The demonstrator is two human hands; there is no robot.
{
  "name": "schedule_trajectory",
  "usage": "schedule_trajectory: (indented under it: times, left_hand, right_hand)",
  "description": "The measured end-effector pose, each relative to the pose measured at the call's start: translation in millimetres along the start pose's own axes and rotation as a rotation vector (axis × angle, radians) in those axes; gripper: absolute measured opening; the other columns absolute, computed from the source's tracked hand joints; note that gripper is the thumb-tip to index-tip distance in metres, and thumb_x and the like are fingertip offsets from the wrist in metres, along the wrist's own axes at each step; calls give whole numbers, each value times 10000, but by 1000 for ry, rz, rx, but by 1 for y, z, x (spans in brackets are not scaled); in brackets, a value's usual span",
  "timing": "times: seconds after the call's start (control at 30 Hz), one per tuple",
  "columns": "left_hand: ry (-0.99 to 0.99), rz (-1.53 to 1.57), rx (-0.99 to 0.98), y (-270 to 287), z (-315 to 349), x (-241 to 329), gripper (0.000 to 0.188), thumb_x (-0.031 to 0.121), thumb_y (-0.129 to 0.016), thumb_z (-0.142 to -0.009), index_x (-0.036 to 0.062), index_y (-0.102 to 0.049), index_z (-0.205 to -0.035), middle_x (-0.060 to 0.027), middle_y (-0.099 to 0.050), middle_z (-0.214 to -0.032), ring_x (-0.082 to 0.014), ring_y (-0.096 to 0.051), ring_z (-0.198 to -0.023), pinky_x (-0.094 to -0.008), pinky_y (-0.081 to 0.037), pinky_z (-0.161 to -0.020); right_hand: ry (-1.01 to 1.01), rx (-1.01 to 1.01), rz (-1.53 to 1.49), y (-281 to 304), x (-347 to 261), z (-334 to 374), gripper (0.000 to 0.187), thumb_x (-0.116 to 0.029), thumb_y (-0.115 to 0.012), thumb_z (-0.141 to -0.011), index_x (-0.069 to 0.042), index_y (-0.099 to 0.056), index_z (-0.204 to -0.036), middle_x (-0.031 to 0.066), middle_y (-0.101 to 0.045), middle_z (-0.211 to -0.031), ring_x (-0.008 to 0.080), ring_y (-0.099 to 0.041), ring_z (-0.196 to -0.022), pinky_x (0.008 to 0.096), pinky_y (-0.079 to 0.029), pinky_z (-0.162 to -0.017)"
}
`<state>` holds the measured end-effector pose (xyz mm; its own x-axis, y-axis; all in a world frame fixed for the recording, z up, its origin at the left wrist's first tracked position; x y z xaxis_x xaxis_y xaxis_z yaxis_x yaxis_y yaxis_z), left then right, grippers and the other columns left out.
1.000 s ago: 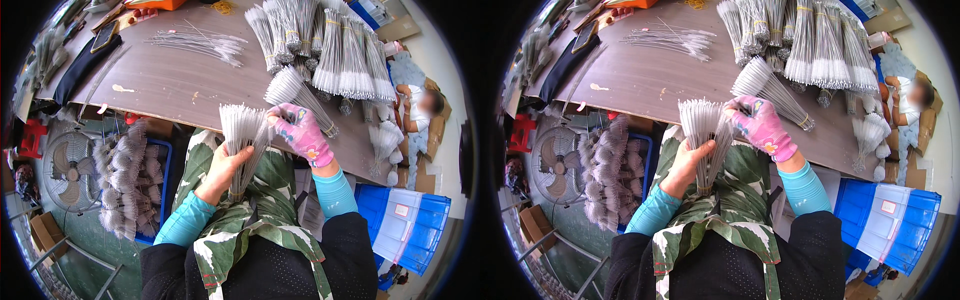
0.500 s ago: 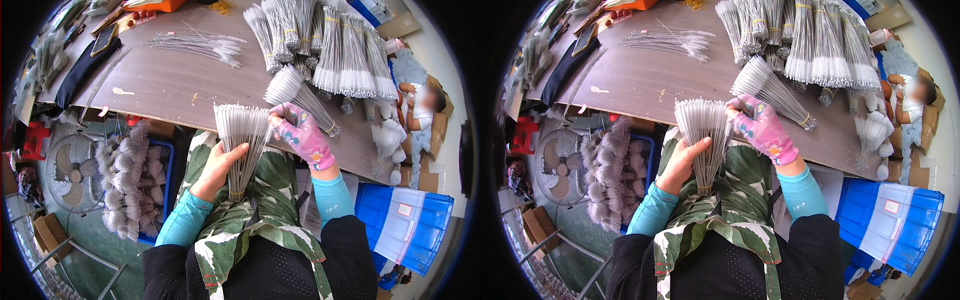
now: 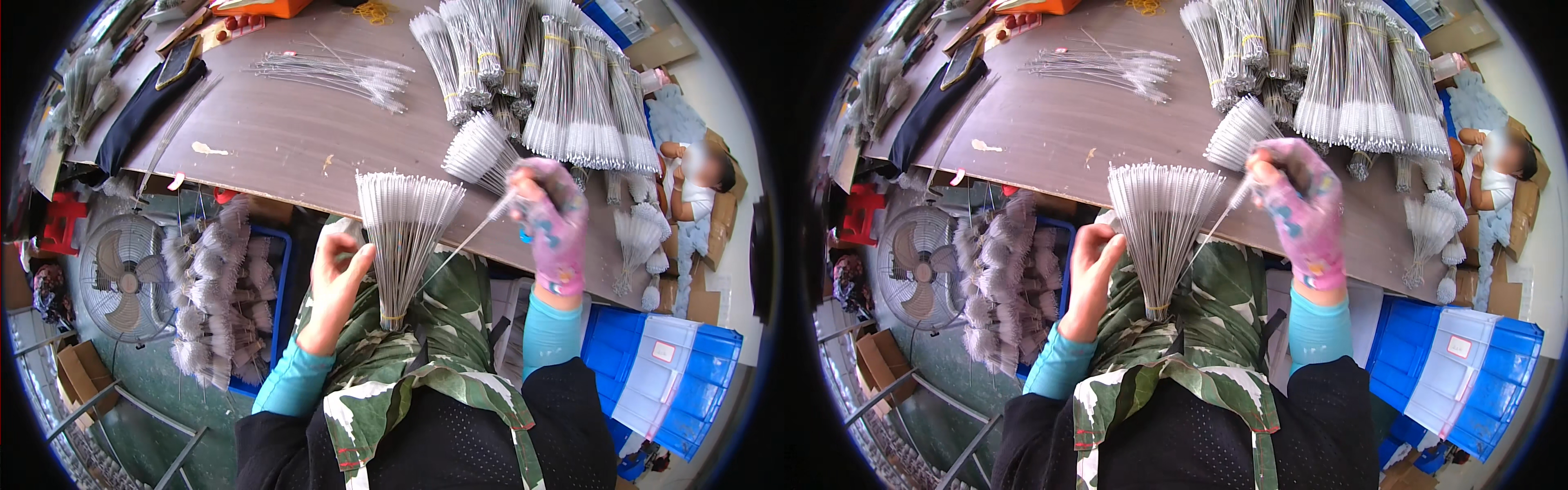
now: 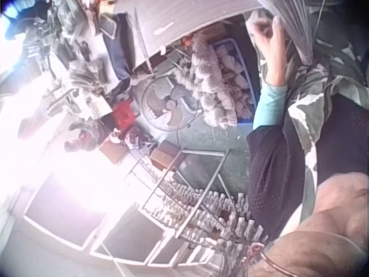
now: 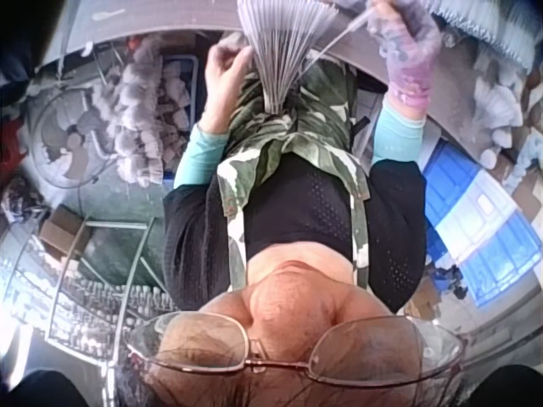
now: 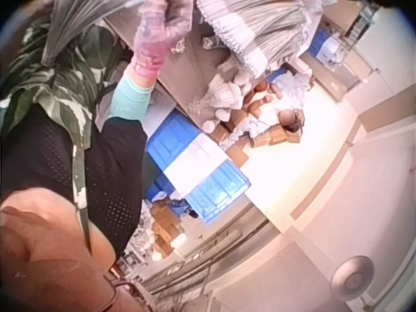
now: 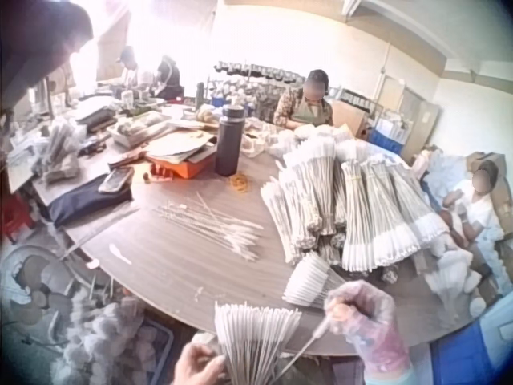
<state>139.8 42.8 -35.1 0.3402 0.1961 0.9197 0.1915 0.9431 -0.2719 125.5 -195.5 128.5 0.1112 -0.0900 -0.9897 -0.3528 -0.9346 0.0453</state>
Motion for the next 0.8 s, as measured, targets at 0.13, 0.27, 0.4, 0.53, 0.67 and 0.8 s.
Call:
schedule_trajectory:
  times: [0.13,0.27,0.4,0.53,0.67,0.8]
  left_hand:
    - [-474,-238,-229,-42,18,86,107,105,-607,-861,25,-573,-924,-40,-571,-872,-129,-538,-796,-288,-446,-732]
    - [-250,132,-646,-108,33,105,220,173,-448,-967,16,-555,-1077,-32,-605,-840,-85,-552,-735,-226,-452,-666]
    - [11,252,-584,-105,23,99,233,232,-417,-988,55,-547,-1068,3,-575,-722,-19,-383,-553,-156,-316,-512]
    - [37,208,-510,-91,5,71,206,201,-466,-971,41,-558,-1062,-6,-589,-739,-23,-435,-593,-159,-356,-545]
    - [-145,109,-357,-77,3,64,155,126,-556,-923,3,-573,-1016,-11,-606,-780,-56,-546,-732,-194,-441,-691]
    - [-357,-38,-226,-69,8,67,115,79,-587,-894,20,-593,-992,0,-606,-775,-40,-512,-673,-185,-420,-618]
  right_hand:
    - [78,-156,-144,-12,-40,13,106,-24,-565,-862,1,-584,-963,60,-598,-881,88,-549,-722,200,-446,-598]
    - [53,-432,-150,-63,-40,15,158,5,-588,-847,6,-571,-1005,35,-593,-886,82,-561,-780,208,-461,-679]
    - [-219,-317,-170,-57,-15,5,153,-28,-584,-870,5,-570,-1018,5,-593,-875,64,-552,-797,214,-464,-709]
    - [-331,-298,-175,-48,26,13,174,-65,-614,-846,2,-580,-1003,46,-605,-865,94,-564,-733,203,-445,-617]
    - [-366,-289,-243,-47,35,20,170,-62,-612,-843,-8,-584,-1001,47,-604,-856,92,-546,-695,204,-441,-601]
    - [-408,-314,-253,-47,40,25,171,-49,-614,-828,-17,-588,-994,46,-603,-853,90,-533,-665,207,-437,-582]
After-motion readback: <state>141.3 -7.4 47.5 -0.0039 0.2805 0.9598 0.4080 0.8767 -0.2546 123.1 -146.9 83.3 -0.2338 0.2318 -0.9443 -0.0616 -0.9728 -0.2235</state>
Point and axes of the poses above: each hand's wrist, its own z-axis away from the middle knuckle, its own y-axis out of the back of the hand, x = y × z, the point moved 8 cm from there along -z, towards the middle knuckle
